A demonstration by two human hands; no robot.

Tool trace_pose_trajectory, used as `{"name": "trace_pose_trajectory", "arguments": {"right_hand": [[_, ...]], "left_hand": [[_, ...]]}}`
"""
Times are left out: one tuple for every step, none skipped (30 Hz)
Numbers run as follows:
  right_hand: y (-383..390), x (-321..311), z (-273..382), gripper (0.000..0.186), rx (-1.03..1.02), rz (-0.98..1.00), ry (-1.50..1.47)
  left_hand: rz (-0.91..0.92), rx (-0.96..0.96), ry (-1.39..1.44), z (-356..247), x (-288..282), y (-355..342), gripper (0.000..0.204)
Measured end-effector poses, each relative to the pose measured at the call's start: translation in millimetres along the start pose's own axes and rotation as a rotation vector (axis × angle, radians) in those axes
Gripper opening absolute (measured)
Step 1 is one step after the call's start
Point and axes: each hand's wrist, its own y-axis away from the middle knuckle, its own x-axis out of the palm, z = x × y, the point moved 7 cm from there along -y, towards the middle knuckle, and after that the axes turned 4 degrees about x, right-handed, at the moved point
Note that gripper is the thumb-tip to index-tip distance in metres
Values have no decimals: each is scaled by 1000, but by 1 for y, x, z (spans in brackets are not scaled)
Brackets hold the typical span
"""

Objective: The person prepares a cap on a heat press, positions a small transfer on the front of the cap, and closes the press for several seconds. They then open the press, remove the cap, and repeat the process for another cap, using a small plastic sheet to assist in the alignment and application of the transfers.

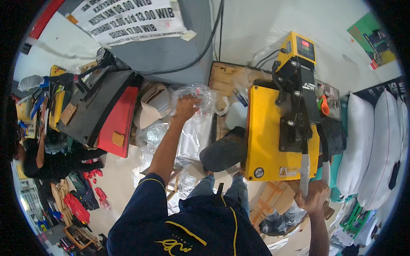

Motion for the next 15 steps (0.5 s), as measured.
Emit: {"name": "trace_pose_trajectory", "arguments": {"right_hand": [[0, -1, 3, 38, 3, -3, -10], [1, -2, 6, 38, 5, -7, -21], [4, 3, -4, 37, 10, -12, -34], [6, 6, -6, 37, 20, -15, -41], [8, 7, -8, 36, 29, -18, -48], [6, 3, -7, 35, 21, -20, -28], [7, 3, -7, 36, 42, -25, -39], [9, 3, -8, 37, 61, -31, -50], [10, 3, -10, 39, 80, -40, -63], [12, 4, -11, 38, 85, -24, -58], [13, 4, -12, 38, 90, -38, -63], [13, 4, -12, 37, 91, -52, -67], [14, 3, -13, 37, 91, -65, -71], [13, 3, -14, 37, 99, -42, -72], [12, 0, -12, 34, 83, -65, -55]], "left_hand": [[10, 6, -29, 1, -1, 0, 16], [20, 12, -58, 3, -2, -1, 16], [57, 18, -69, 1, -2, -2, 14], [94, 28, -74, 3, -5, -2, 11], [131, 38, -80, 4, -8, -2, 9], [68, 51, -33, 3, -15, -1, 3], [27, 45, -4, 4, -21, 1, 3], [-13, 39, 27, 5, -27, 3, 4], [-54, 33, 54, 5, -38, 4, 4], [-68, 35, 37, 1, -50, 4, 8], [-88, -13, 170, 6, -54, 6, 9], [-110, -65, 303, 10, -60, 8, 11], [-131, -118, 437, 14, -65, 12, 13], [-182, -109, 504, 14, -74, 18, 15], [-242, -126, 540, 15, -83, 24, 14]]}}
